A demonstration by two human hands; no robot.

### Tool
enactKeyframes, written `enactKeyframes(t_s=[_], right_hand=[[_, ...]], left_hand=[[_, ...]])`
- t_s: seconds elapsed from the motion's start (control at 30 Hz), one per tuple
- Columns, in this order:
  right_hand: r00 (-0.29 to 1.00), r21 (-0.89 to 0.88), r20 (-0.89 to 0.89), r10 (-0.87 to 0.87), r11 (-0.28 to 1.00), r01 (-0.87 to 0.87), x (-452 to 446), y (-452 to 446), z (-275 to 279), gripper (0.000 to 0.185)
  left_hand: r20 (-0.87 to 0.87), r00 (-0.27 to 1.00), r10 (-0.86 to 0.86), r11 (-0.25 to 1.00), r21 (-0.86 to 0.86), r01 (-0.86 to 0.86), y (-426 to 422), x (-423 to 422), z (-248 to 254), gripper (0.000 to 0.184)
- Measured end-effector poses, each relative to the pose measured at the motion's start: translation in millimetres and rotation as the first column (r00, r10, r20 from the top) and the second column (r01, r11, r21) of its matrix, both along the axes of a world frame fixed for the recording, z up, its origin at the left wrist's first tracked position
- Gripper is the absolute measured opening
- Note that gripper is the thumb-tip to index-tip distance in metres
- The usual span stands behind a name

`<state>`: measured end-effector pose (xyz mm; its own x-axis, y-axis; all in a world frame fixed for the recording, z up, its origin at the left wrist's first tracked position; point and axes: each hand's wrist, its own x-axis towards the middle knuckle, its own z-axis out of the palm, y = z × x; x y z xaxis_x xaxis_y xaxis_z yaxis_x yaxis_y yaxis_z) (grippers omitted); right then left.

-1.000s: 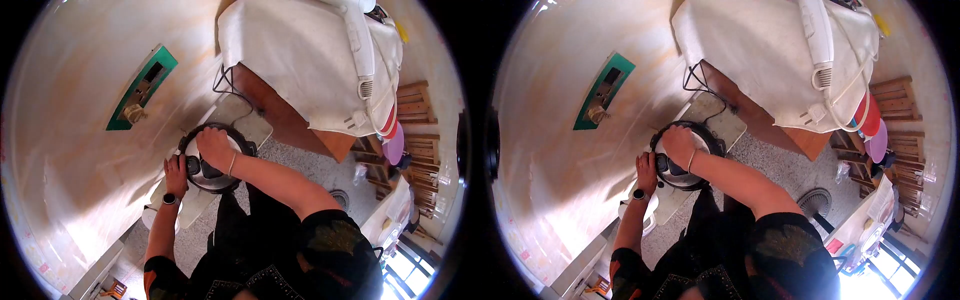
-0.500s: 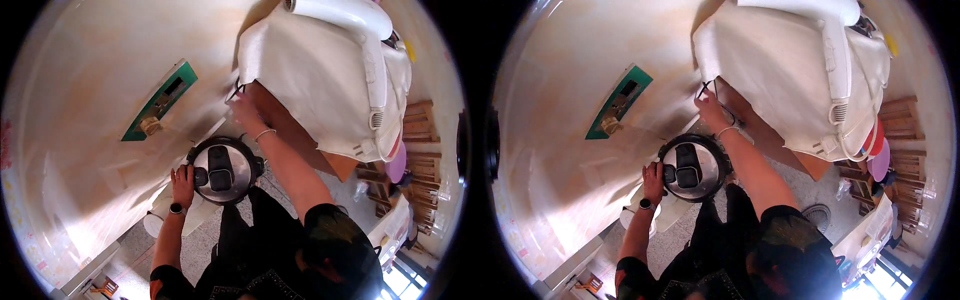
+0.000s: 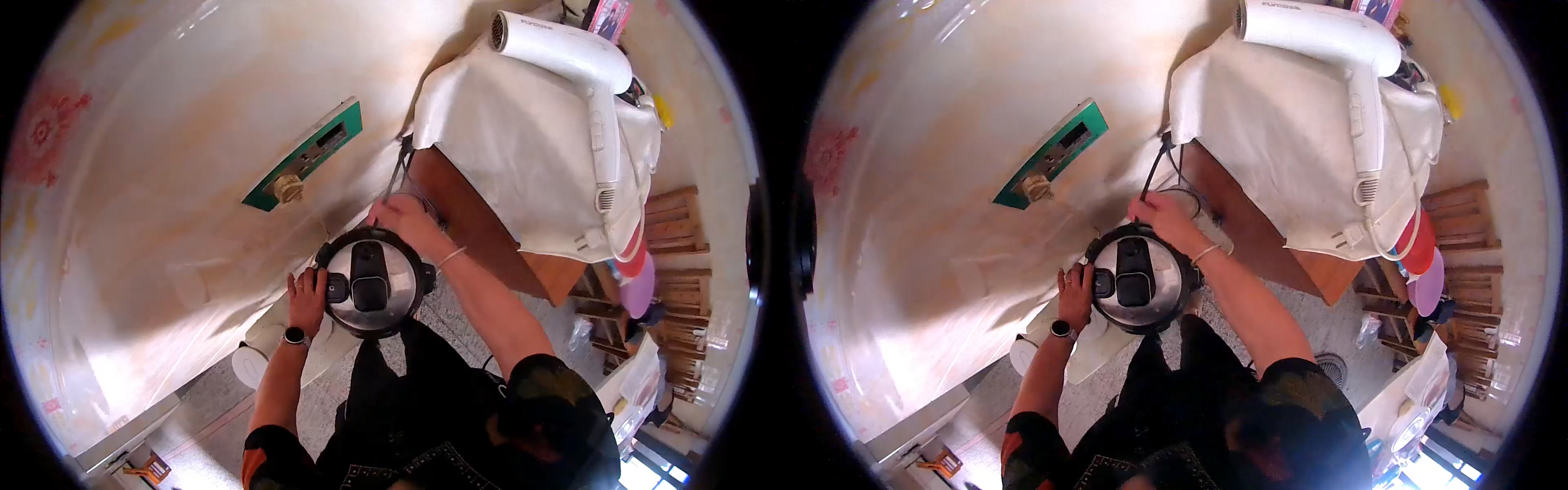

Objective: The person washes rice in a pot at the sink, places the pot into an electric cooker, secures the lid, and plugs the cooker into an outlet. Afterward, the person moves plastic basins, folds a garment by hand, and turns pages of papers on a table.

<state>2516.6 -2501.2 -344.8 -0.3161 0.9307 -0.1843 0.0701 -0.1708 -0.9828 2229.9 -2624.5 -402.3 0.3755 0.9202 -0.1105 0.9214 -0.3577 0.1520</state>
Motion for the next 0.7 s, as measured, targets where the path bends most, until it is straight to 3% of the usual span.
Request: enactKeyframes(t_s=[0.1,0.2,0.3,0.4,0.5,0.6,0.7], right_hand=[[0.991,0.020,-0.120,0.052,0.999,-0.050,-9.3,-22.4,16.8,0.030],[0.904,-0.264,-0.403,-0.140,0.964,0.031,-11.6,-29.2,54.0,0.039],[0.886,-0.208,-0.447,-0.124,0.978,0.032,-7.5,-25.1,61.2,0.050],[0.862,-0.174,-0.495,-0.113,0.984,0.029,-13.4,-33.2,86.5,0.062],[0.878,-0.119,-0.478,0.029,0.988,-0.097,-12.9,-38.5,111.0,0.074],[0.847,-0.197,-0.523,-0.099,0.980,-0.007,-26.6,-40.0,131.4,0.075],[0.886,-0.163,-0.462,-0.036,0.986,-0.045,-28.6,-31.7,124.1,0.073]], left_hand=[[-0.121,0.992,-0.033,0.999,-0.003,0.032,0.1,-0.5,6.2,0.055],[-0.146,0.989,-0.036,0.998,-0.059,0.028,0.1,2.7,17.3,0.057],[-0.155,0.987,-0.031,0.997,-0.078,0.019,-0.5,4.5,24.2,0.058],[-0.035,0.999,0.004,0.998,0.066,-0.002,-4.2,1.3,7.6,0.078],[-0.049,0.999,-0.007,0.986,0.167,0.015,-11.3,-0.2,13.3,0.081],[-0.043,0.996,0.074,0.997,0.028,-0.073,-24.6,3.2,47.1,0.066],[0.064,0.987,0.148,0.989,-0.005,-0.148,-42.9,-2.9,59.6,0.071]])
